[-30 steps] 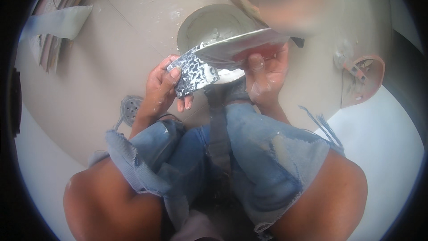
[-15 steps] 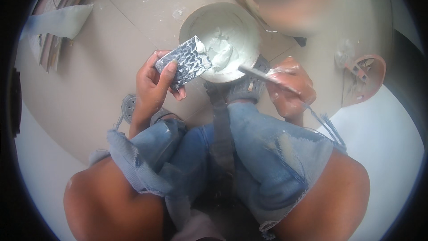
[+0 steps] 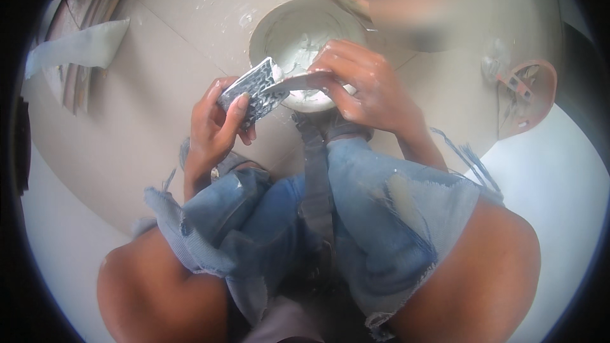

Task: The person scoops white paste from a metal bowl using a trowel and applies it to a patterned rectangular tile. They repeatedly smooth the paste onto the tile surface.

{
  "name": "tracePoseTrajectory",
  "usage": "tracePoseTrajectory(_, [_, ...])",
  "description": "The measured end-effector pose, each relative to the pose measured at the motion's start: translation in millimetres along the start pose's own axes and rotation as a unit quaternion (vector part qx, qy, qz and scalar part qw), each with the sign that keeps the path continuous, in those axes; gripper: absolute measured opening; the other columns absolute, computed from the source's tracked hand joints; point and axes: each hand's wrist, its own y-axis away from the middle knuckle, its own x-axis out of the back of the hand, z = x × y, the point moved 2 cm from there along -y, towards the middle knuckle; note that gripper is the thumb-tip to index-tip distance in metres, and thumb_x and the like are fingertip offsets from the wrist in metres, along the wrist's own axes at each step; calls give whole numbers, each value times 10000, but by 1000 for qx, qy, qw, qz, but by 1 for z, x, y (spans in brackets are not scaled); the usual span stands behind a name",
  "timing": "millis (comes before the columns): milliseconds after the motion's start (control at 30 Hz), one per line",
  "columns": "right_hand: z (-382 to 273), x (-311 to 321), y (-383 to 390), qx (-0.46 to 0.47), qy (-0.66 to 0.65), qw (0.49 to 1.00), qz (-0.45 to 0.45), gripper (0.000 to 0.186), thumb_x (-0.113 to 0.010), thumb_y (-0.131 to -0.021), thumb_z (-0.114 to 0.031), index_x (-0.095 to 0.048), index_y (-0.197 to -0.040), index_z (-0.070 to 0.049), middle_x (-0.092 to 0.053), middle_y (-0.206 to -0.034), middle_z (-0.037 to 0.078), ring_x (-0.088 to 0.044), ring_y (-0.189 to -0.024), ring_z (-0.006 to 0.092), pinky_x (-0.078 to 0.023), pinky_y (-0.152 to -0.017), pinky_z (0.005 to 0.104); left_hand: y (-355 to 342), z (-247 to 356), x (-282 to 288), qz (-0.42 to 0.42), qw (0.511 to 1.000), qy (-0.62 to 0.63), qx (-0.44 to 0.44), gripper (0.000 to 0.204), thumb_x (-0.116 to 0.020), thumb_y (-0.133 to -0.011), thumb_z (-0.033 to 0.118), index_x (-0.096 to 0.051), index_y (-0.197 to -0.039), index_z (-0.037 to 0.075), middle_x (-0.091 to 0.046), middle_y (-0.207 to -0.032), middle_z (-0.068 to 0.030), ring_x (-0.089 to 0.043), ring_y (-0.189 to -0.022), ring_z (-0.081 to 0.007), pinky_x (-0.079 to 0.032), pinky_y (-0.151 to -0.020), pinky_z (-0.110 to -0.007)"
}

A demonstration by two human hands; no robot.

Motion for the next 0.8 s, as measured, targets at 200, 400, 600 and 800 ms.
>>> tracePoseTrajectory(200, [7,-12,-1,-45,98,982,153,138,-747,-873,-25,-718,-1008,-11,-702,-958,134,-700,-855,344,-549,-732,400,7,-10,1,-6,997,71,37,237,-608,-1072,100,-609,-1226,-80,-702,-829,-95,-667,-610,-116,-535,-519,-257])
tracePoseTrajectory(400, [10,-34,1,-14,188,967,169,196,-777,-835,23,-738,-1021,-29,-716,-946,105,-712,-845,293,-556,-718,364,5,-16,-7,28,998,52,9,245,-576,-1096,127,-571,-1233,-75,-695,-875,-112,-668,-611,-135,-541,-503,-260])
tracePoseTrajectory(600, [18,-35,7,19,161,962,221,277,-764,-823,92,-756,-1074,-24,-735,-983,120,-724,-879,284,-572,-748,361,5,-12,-3,54,997,59,0,239,-593,-1088,131,-586,-1218,-70,-703,-870,-109,-668,-610,-127,-539,-500,-260])
tracePoseTrajectory(800, [30,-42,4,1,154,967,202,307,-753,-827,83,-761,-1107,-41,-738,-994,106,-720,-899,290,-571,-750,375,-1,-11,-1,67,995,73,7,229,-608,-1080,128,-599,-1203,-64,-709,-861,-101,-667,-607,-119,-531,-500,-257])
